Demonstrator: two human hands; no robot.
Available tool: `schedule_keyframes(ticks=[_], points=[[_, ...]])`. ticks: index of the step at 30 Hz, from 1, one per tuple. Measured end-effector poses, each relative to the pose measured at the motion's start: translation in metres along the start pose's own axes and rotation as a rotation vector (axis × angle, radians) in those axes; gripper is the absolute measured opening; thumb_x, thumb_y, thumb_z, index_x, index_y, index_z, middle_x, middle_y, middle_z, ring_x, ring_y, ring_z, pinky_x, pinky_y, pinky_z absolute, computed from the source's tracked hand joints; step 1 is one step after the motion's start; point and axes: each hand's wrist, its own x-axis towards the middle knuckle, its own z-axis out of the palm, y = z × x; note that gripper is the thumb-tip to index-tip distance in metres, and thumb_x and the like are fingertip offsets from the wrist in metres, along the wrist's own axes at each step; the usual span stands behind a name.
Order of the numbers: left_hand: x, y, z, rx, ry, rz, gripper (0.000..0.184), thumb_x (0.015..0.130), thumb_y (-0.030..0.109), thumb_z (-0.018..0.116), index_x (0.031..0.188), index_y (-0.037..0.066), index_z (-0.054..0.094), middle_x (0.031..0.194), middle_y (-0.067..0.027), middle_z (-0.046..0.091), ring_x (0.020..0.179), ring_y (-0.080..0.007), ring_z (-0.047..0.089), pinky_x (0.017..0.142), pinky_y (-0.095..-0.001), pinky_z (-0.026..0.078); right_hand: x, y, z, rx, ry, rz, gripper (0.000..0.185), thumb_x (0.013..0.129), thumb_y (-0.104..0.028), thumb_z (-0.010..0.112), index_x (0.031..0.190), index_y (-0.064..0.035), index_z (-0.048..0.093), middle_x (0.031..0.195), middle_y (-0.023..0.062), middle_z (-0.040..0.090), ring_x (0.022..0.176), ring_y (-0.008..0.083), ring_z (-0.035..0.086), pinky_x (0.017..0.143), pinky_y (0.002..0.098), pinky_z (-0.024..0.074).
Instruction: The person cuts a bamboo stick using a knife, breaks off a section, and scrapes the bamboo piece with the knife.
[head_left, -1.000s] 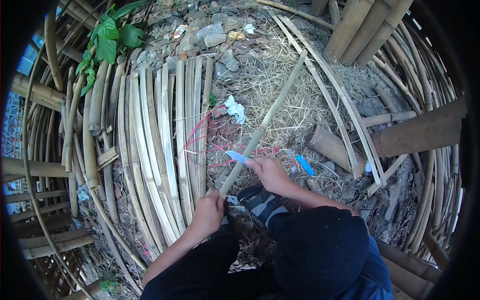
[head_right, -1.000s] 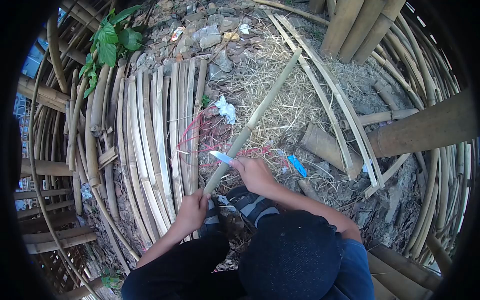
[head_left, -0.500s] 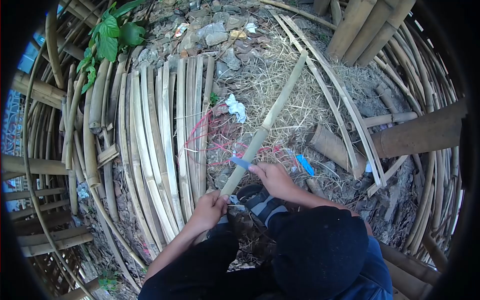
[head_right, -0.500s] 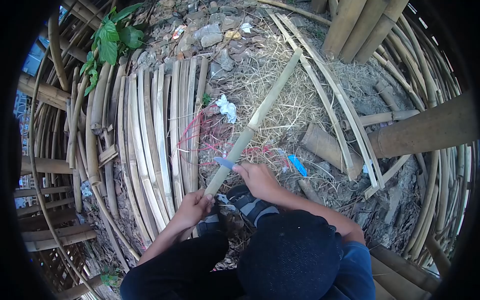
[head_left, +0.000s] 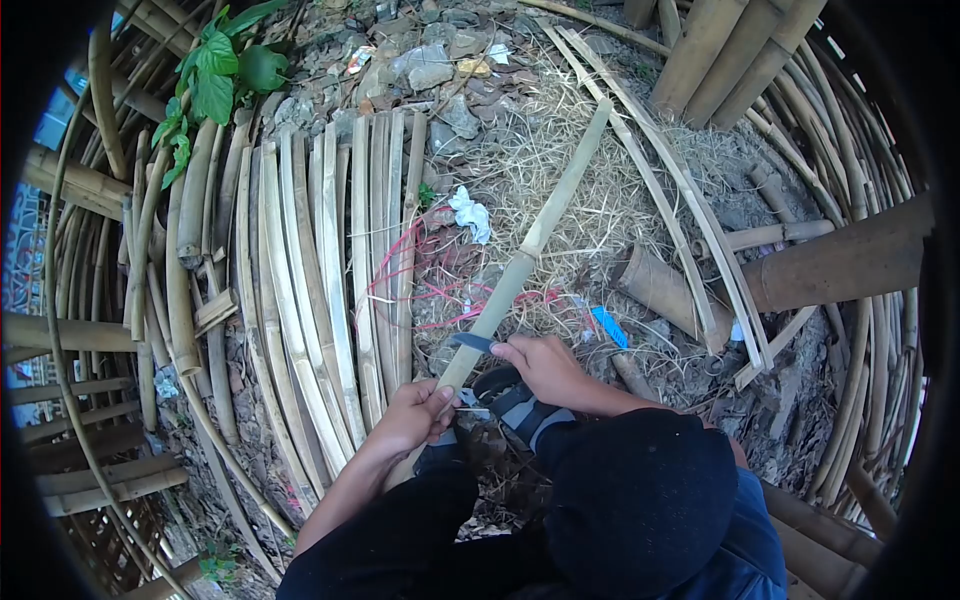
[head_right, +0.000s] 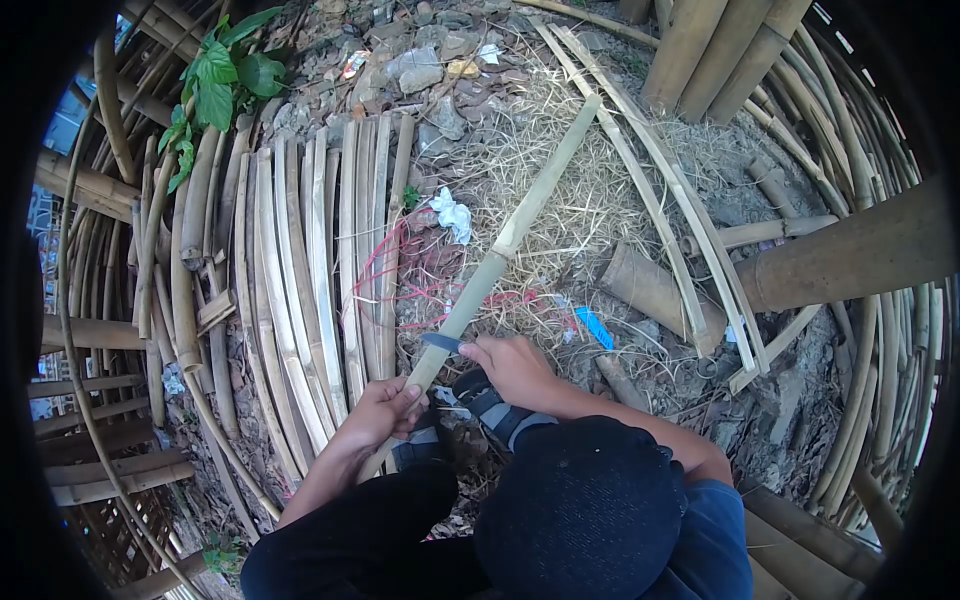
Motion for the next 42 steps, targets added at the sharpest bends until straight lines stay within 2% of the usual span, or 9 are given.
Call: schedule_keyframes(ticks=[3,17,23,26,31,35,39,41,42], points=[[-0.003,0.001,0.0,0.017,0.013,-0.041,0.031,0.109,0.032,0.053,0.101,0.005,0.065,0.07,0.0036,0.054,0.053,-0.0053,0.045,0.052,-0.0231,0.041,0.017,0.006,-0.015,0.036,0.16,0.104,0.042,0.107,-0.038,0.051,0.093,-0.0022,0.067,0.071,0.0255,0.063,0.07,0.0469,0.064,0.067,0.0532,0.0497],[0.004,0.001,-0.007,-0.169,-0.052,-0.082,0.028,0.108,0.027,0.055,0.099,0.003,0.065,0.07,-0.0002,0.054,0.051,-0.0072,0.042,0.047,-0.0231,0.035,0.008,0.004,0.0,0.088,0.208,0.044,0.04,0.106,-0.035,0.054,0.09,-0.0008,0.067,0.07,0.0257,0.063,0.067,0.047,0.064,0.063,0.0521,0.0494],[0.005,0.002,-0.007,-0.183,-0.039,-0.065,0.027,0.108,0.025,0.054,0.098,0.001,0.063,0.07,-0.0014,0.053,0.051,-0.0079,0.04,0.046,-0.0233,0.032,0.008,0.013,0.011,0.071,0.163,-0.015,0.042,0.107,-0.036,0.053,0.088,-0.0008,0.064,0.069,0.0262,0.062,0.068,0.0473,0.063,0.063,0.0525,0.0489],[0.002,0.001,-0.013,-0.197,-0.089,-0.03,0.029,0.109,0.026,0.052,0.097,0.003,0.063,0.069,0.0001,0.054,0.051,-0.0074,0.041,0.047,-0.0231,0.035,-0.008,0.0,0.011,0.171,-0.037,-0.082,0.044,0.107,-0.04,0.052,0.09,-0.001,0.063,0.07,0.0262,0.061,0.071,0.0483,0.062,0.066,0.0537,0.0486],[-0.021,-0.008,-0.018,-0.095,0.101,0.109,0.034,0.108,0.031,0.053,0.089,0.004,0.061,0.062,0.0002,0.053,0.046,-0.008,0.041,0.043,-0.0237,0.031,-0.02,-0.001,-0.013,0.351,0.1,-0.073,0.039,0.107,-0.038,0.054,0.1,-0.0015,0.065,0.069,0.0202,0.059,0.064,0.0348,0.061,0.067,0.0449,0.0475],[-0.03,-0.026,-0.032,-0.034,0.292,0.35,0.036,0.108,0.032,0.053,0.087,0.004,0.061,0.056,0.0,0.049,0.043,-0.0081,0.038,0.041,-0.0249,0.03,-0.038,0.003,-0.034,0.34,0.271,-0.076,0.04,0.106,-0.042,0.055,0.109,-0.0037,0.067,0.08,0.0197,0.064,0.08,0.0362,0.064,0.078,0.0458,0.048],[-0.003,-0.05,-0.046,-0.013,0.209,0.517,0.038,0.11,0.033,0.049,0.086,0.005,0.056,0.054,0.0016,0.046,0.042,-0.0068,0.039,0.04,-0.0249,0.029,-0.054,0.02,-0.031,0.21,0.36,0.044,0.041,0.106,-0.044,0.053,0.109,-0.0063,0.067,0.092,0.0163,0.067,0.103,0.0343,0.061,0.093,0.0492,0.0446],[0.014,-0.053,-0.044,0.017,0.167,0.575,0.036,0.111,0.032,0.047,0.086,0.006,0.053,0.055,0.0015,0.046,0.042,-0.0069,0.04,0.04,-0.025,0.03,-0.061,0.026,-0.031,0.29,0.383,0.126,0.042,0.106,-0.046,0.052,0.112,-0.0072,0.067,0.103,0.0164,0.067,0.123,0.0389,0.052,0.106,0.0544,0.0353],[0.02,-0.051,-0.04,0.087,0.181,0.522,0.036,0.111,0.032,0.047,0.086,0.007,0.053,0.055,0.0012,0.046,0.042,-0.0072,0.04,0.039,-0.0251,0.03,-0.072,0.013,-0.044,0.251,0.34,0.201,0.041,0.107,-0.042,0.052,0.117,-0.0053,0.066,0.103,0.0204,0.067,0.118,0.0405,0.058,0.103,0.0515,0.0417]])
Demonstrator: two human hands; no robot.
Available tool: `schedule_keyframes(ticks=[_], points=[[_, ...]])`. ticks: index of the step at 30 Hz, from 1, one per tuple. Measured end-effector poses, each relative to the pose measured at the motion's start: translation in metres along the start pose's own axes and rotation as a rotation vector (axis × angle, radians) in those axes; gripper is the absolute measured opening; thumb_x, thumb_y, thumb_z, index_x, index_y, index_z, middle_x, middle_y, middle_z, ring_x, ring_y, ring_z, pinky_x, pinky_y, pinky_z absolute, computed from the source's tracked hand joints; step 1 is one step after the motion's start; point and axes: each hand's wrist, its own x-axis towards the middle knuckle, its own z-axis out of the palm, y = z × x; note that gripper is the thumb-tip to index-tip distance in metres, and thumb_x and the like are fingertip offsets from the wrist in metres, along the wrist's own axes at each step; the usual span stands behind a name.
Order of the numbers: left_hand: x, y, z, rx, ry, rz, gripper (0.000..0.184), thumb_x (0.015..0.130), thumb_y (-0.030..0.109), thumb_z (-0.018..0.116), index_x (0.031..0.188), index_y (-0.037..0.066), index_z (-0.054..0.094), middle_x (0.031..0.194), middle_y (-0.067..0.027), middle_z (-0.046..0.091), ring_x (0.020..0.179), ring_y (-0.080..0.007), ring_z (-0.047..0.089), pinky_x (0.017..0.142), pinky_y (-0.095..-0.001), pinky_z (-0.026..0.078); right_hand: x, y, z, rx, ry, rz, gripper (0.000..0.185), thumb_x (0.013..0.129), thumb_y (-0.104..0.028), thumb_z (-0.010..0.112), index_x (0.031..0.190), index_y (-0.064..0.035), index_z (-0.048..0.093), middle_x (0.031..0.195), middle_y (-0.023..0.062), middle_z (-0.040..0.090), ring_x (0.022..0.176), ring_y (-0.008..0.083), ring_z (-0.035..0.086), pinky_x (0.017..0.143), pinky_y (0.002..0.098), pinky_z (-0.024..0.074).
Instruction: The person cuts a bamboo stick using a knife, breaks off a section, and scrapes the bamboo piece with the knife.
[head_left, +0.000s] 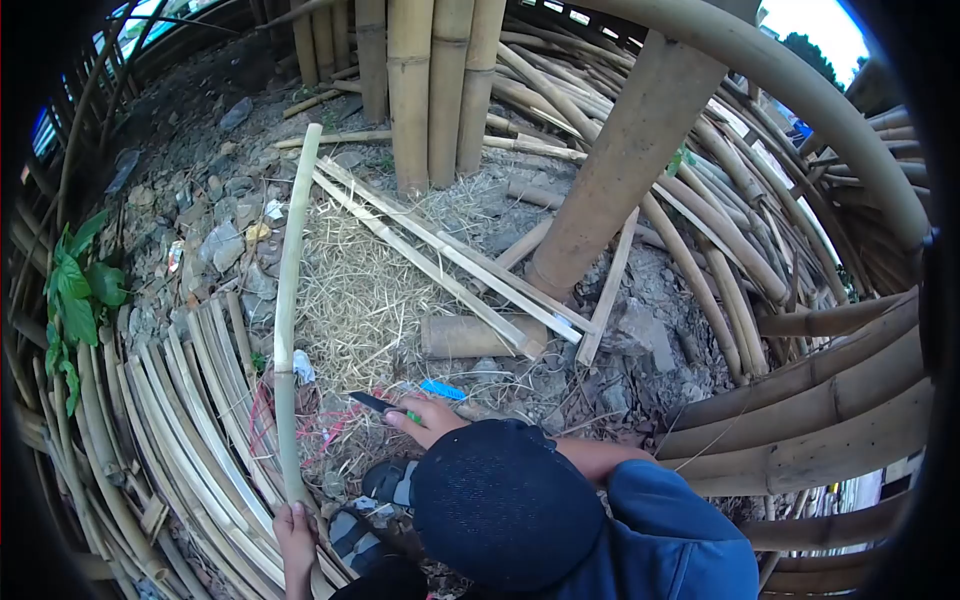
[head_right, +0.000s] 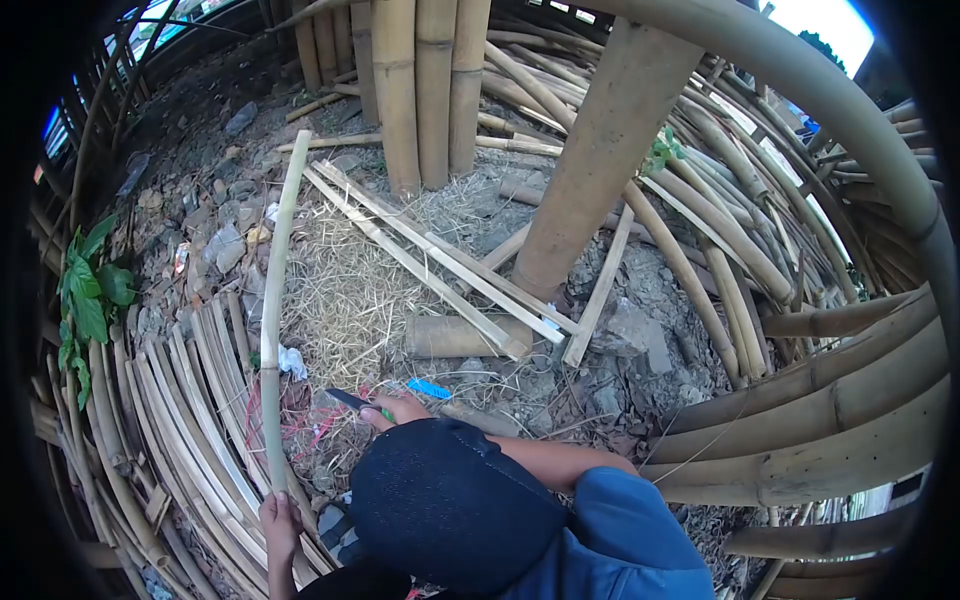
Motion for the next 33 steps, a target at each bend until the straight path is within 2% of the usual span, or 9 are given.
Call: schedule_keyframes(ticks=[5,11,13,15,17,29,31,32,33], points=[[0.018,-0.002,0.012,0.013,0.049,-0.213,0.036,0.111,0.032,0.046,0.085,0.007,0.051,0.056,-0.0003,0.047,0.041,-0.0096,0.042,0.038,-0.0267,0.031,-0.014,0.01,-0.016,0.034,0.076,-0.057,0.04,0.107,-0.042,0.052,0.117,-0.0048,0.065,0.102,0.0211,0.067,0.114,0.0408,0.06,0.101,0.0511,0.0432],[0.059,-0.093,-0.026,0.01,0.039,0.111,0.033,0.111,0.036,0.043,0.091,0.01,0.048,0.056,0.0033,0.041,0.039,-0.0074,0.034,0.036,-0.0252,0.027,-0.032,0.016,-0.035,0.041,0.151,-0.096,0.04,0.107,-0.041,0.051,0.118,-0.0042,0.064,0.102,0.022,0.067,0.111,0.0413,0.061,0.098,0.0506,0.0449],[0.051,-0.102,-0.027,0.105,-0.008,-0.278,0.032,0.112,0.033,0.042,0.093,0.008,0.048,0.057,0.0026,0.042,0.039,-0.0093,0.036,0.037,-0.0267,0.029,-0.036,0.019,-0.038,0.041,0.18,-0.106,0.04,0.107,-0.041,0.051,0.118,-0.0041,0.064,0.101,0.0223,0.067,0.11,0.0414,0.062,0.097,0.0505,0.0455],[0.056,-0.111,-0.022,-0.03,-0.051,-0.155,0.031,0.112,0.031,0.04,0.092,0.008,0.049,0.059,0.0007,0.046,0.041,-0.0113,0.041,0.039,-0.0284,0.031,-0.037,0.021,-0.044,0.038,0.208,-0.134,0.04,0.107,-0.04,0.051,0.118,-0.0039,0.064,0.101,0.0226,0.067,0.108,0.0415,0.062,0.096,0.0503,0.0461],[0.014,-0.055,-0.014,0.304,0.059,0.048,0.034,0.107,0.024,0.047,0.107,-0.005,0.063,0.096,-0.0286,0.062,0.087,-0.0269,0.056,0.086,-0.0473,0.046,-0.033,0.022,-0.049,0.034,0.228,-0.174,0.04,0.107,-0.04,0.051,0.118,-0.0037,0.063,0.101,0.0229,0.067,0.107,0.0417,0.063,0.095,0.0502,0.0467],[-0.047,0.007,0.026,0.13,0.191,-0.206,0.054,0.107,0.029,0.048,0.142,-0.013,0.048,0.139,-0.0342,0.054,0.127,-0.0476,0.049,0.111,-0.0457,0.038,0.052,-0.068,-0.044,-0.083,0.106,-0.389,0.042,0.107,-0.038,0.051,0.118,0.0008,0.059,0.09,0.0258,0.065,0.082,0.0434,0.067,0.078,0.0489,0.0521],[-0.044,0.03,0.022,0.454,-0.017,-0.239,0.058,0.109,0.032,0.047,0.149,-0.008,0.04,0.155,-0.0317,0.04,0.141,-0.0462,0.039,0.118,-0.0417,0.034,0.066,-0.084,-0.04,-0.133,0.014,-0.453,0.043,0.106,-0.039,0.052,0.114,0.0019,0.058,0.082,0.024,0.065,0.076,0.0436,0.066,0.074,0.0508,0.051],[0.012,-0.122,-0.003,0.306,0.133,0.143,0.032,0.112,0.029,0.04,0.091,0.007,0.051,0.062,-0.0005,0.049,0.044,-0.0117,0.044,0.04,-0.0284,0.033,0.08,-0.079,-0.029,-0.148,0.063,-0.538,0.043,0.106,-0.04,0.051,0.112,0.0024,0.058,0.081,0.0248,0.064,0.076,0.042,0.066,0.074,0.0501,0.0509],[0.001,-0.09,0.011,0.229,0.046,-0.045,0.035,0.111,0.029,0.041,0.089,0.005,0.053,0.063,-0.0001,0.049,0.046,-0.0109,0.044,0.041,-0.0288,0.033,0.083,-0.089,-0.026,-0.125,0.046,-0.503,0.04,0.106,-0.036,0.051,0.105,0.0037,0.058,0.082,0.0246,0.062,0.076,0.0424,0.065,0.073,0.0507,0.0501]])
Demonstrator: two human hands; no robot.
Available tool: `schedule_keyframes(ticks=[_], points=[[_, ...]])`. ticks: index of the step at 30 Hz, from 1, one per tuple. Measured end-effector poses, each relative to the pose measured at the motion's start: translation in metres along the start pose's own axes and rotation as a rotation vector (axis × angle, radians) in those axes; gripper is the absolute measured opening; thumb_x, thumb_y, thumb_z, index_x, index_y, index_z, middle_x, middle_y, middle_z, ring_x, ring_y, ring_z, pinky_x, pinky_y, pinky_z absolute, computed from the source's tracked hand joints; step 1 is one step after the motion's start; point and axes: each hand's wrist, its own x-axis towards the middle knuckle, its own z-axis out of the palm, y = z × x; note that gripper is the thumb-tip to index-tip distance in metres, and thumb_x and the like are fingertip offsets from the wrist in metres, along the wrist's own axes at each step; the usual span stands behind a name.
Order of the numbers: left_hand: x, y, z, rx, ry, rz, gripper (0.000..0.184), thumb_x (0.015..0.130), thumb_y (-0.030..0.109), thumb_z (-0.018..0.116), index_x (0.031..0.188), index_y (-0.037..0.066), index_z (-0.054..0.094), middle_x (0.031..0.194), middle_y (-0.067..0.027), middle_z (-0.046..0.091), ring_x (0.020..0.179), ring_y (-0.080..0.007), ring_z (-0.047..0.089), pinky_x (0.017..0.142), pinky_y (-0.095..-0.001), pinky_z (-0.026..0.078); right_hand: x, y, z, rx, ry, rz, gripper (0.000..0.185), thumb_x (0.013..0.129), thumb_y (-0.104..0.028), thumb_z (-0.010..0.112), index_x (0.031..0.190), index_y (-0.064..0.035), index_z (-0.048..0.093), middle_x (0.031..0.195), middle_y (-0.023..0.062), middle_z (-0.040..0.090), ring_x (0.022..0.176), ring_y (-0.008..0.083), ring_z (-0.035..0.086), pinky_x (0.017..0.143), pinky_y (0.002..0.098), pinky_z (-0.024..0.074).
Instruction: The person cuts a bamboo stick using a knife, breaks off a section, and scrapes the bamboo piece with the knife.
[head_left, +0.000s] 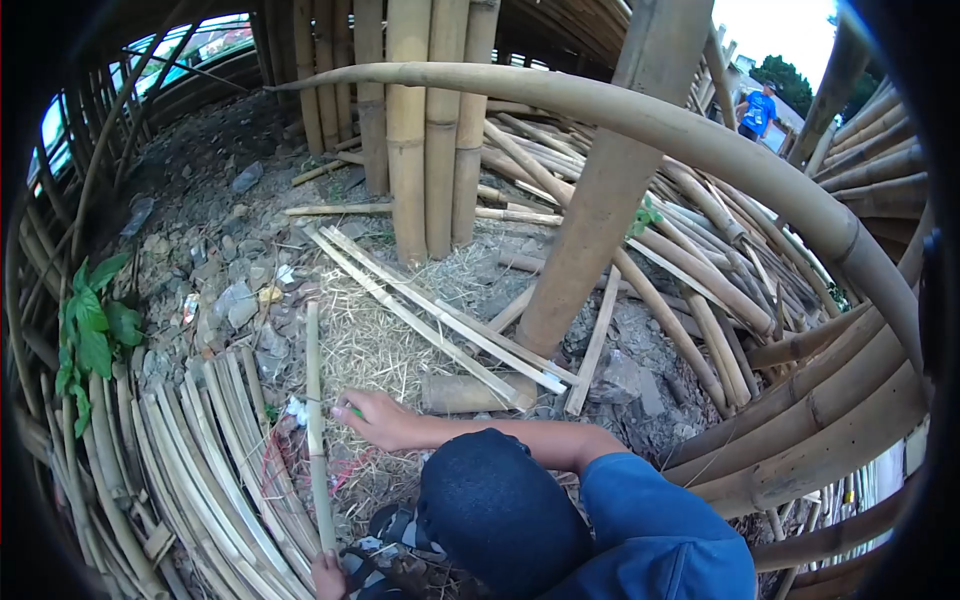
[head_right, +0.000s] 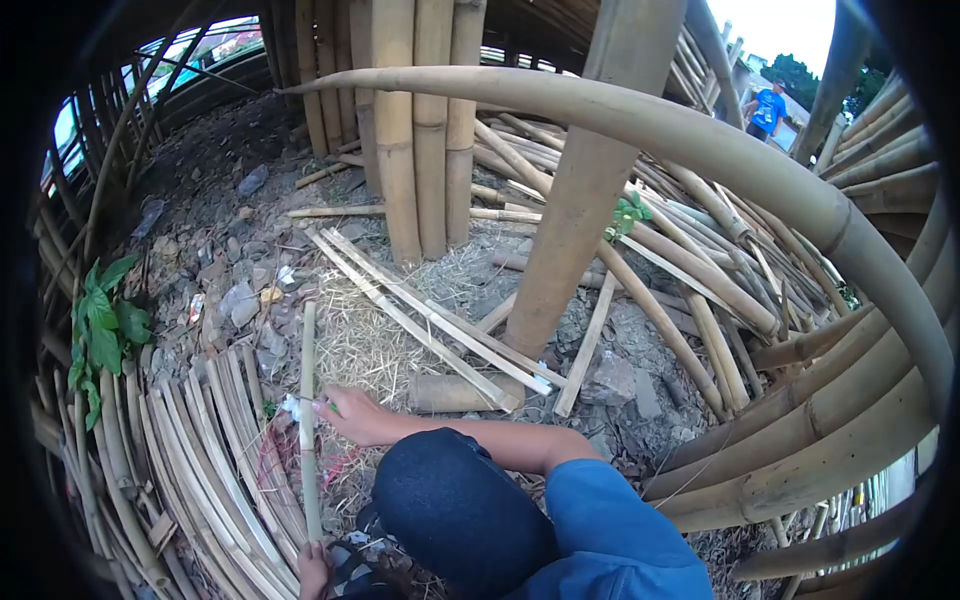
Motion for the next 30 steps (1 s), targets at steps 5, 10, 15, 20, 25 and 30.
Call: schedule_keyframes(ticks=[5,10,15,20,25,30], points=[[-0.023,0.082,-0.005,-0.164,-0.038,-0.123,0.033,0.111,0.027,0.046,0.088,0.005,0.055,0.061,0.0019,0.047,0.048,-0.0077,0.042,0.043,-0.027,0.033,0.018,0.0,0.015,0.068,0.108,-0.065,0.031,0.104,-0.027,0.057,0.098,0.0031,0.062,0.085,0.0203,0.065,0.075,0.0349,0.064,0.072,0.0464,0.0501],[-0.006,0.163,-0.031,-0.348,-0.1,-0.167,0.03,0.111,0.028,0.046,0.099,0.004,0.058,0.064,0.0006,0.052,0.05,-0.0076,0.045,0.046,-0.0267,0.036,-0.006,0.011,0.059,0.208,0.023,-0.013,0.03,0.1,-0.029,0.065,0.106,0.0004,0.062,0.088,0.0179,0.068,0.08,0.03,0.067,0.073,0.0428,0.0509],[0.008,0.187,-0.035,-0.38,-0.082,-0.122,0.027,0.111,0.028,0.045,0.104,0.006,0.058,0.067,0.0017,0.051,0.05,-0.0057,0.042,0.045,-0.0239,0.033,-0.03,0.002,0.094,0.23,-0.254,-0.081,0.034,0.099,-0.034,0.066,0.115,-0.0038,0.06,0.083,0.0165,0.067,0.074,0.0287,0.068,0.069,0.0407,0.051],[-0.003,0.2,-0.04,-0.43,-0.078,-0.041,0.025,0.111,0.028,0.045,0.104,0.008,0.058,0.068,0.0016,0.051,0.05,-0.0045,0.039,0.045,-0.0207,0.031,-0.017,-0.014,0.097,0.092,-0.363,-0.085,0.035,0.101,-0.042,0.061,0.105,-0.0069,0.061,0.058,0.0139,0.056,0.054,0.0341,0.061,0.055,0.0449,0.0454],[-0.017,0.203,-0.038,-0.362,0.0,0.002,0.027,0.112,0.027,0.044,0.103,0.005,0.057,0.068,0.0022,0.048,0.052,-0.0047,0.039,0.046,-0.0213,0.032,-0.011,-0.037,0.087,-0.074,-0.277,-0.155,0.032,0.103,-0.039,0.057,0.105,-0.0072,0.06,0.06,0.0175,0.06,0.056,0.0394,0.064,0.051,0.0502,0.0466],[-0.026,0.207,-0.043,-0.371,-0.021,-0.071,0.028,0.111,0.023,0.046,0.1,0.002,0.06,0.068,0.001,0.051,0.058,-0.0065,0.047,0.053,-0.0249,0.04,-0.011,-0.035,0.089,-0.125,-0.19,-0.278,0.029,0.103,-0.036,0.058,0.105,-0.0072,0.06,0.064,0.016,0.066,0.053,0.0383,0.065,0.047,0.0488,0.0488]])
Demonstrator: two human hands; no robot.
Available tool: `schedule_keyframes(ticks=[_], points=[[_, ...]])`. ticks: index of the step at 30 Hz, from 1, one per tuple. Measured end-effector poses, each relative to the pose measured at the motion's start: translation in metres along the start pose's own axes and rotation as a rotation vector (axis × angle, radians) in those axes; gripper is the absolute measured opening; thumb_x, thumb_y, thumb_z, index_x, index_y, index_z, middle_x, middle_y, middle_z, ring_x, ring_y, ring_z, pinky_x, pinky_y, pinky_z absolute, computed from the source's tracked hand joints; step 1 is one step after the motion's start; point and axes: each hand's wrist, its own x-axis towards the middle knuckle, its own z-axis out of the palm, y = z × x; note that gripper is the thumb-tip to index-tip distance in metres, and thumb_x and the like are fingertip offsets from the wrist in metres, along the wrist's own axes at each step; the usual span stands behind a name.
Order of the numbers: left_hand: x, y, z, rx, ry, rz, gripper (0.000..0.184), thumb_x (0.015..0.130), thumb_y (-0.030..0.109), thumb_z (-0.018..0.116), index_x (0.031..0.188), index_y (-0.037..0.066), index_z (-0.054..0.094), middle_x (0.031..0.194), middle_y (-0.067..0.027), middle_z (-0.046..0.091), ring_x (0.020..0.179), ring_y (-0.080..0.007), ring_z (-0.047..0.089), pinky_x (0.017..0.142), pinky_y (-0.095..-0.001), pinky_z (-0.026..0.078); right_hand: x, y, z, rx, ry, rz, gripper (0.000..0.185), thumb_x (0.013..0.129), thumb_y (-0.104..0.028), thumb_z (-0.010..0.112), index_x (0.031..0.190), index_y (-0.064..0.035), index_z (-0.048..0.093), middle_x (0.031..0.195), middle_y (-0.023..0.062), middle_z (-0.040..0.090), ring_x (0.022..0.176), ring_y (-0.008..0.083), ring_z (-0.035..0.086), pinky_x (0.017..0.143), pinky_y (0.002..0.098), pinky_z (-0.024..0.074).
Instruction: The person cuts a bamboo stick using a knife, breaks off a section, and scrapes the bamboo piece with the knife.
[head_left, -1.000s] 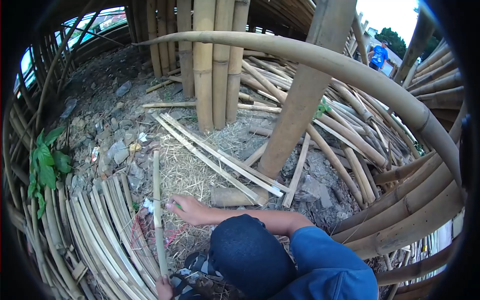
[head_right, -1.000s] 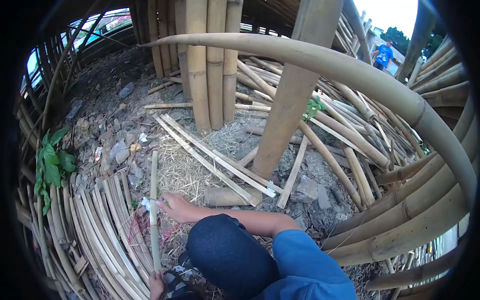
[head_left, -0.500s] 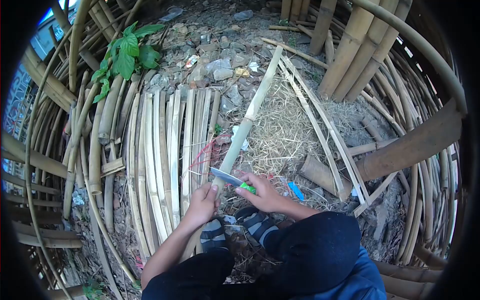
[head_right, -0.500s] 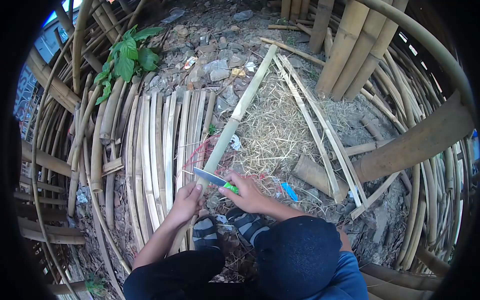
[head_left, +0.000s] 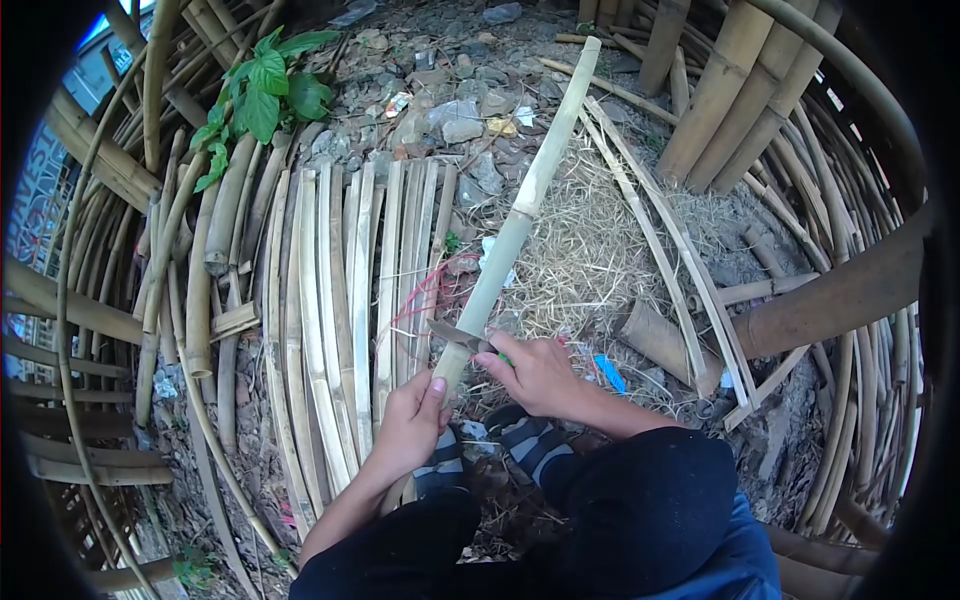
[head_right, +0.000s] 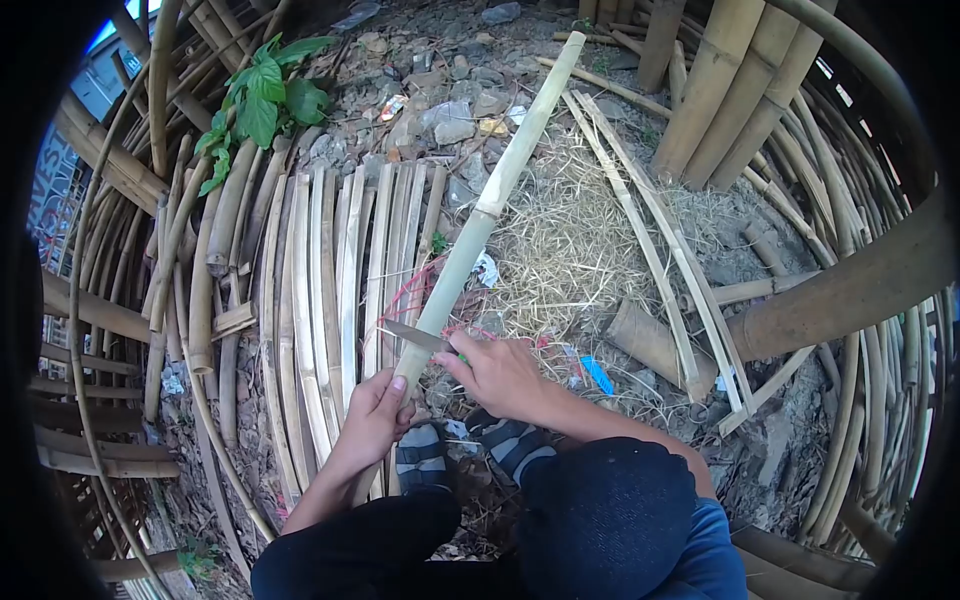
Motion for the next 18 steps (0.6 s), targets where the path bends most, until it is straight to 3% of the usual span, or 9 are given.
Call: schedule_keyframes(ticks=[3,6,18], points=[[-0.004,0.004,0.0,-0.055,-0.045,-0.019,0.031,0.112,0.027,0.041,0.103,0.003,0.057,0.066,0.0023,0.046,0.053,-0.005,0.037,0.046,-0.0216,0.031,-0.004,-0.004,-0.002,-0.051,-0.05,-0.075,0.028,0.101,-0.033,0.061,0.103,-0.0052,0.061,0.065,0.016,0.065,0.053,0.0376,0.064,0.049,0.0482,0.0487],[-0.005,0.005,-0.003,-0.064,-0.034,-0.049,0.031,0.112,0.026,0.044,0.1,0.002,0.061,0.067,0.0019,0.05,0.055,-0.006,0.043,0.051,-0.0233,0.036,-0.004,-0.003,0.004,-0.054,-0.037,-0.062,0.027,0.101,-0.033,0.061,0.097,-0.0062,0.06,0.066,0.0153,0.065,0.052,0.0364,0.064,0.048,0.0467,0.0484],[-0.009,0.002,-0.006,-0.065,-0.039,-0.09,0.032,0.112,0.028,0.043,0.099,0.003,0.06,0.067,0.0028,0.049,0.055,-0.0058,0.043,0.05,-0.0228,0.036,0.003,0.002,-0.005,-0.083,0.049,-0.018,0.03,0.103,-0.037,0.058,0.098,-0.0073,0.06,0.071,0.0141,0.068,0.053,0.0336,0.066,0.044,0.0453,0.0489]])
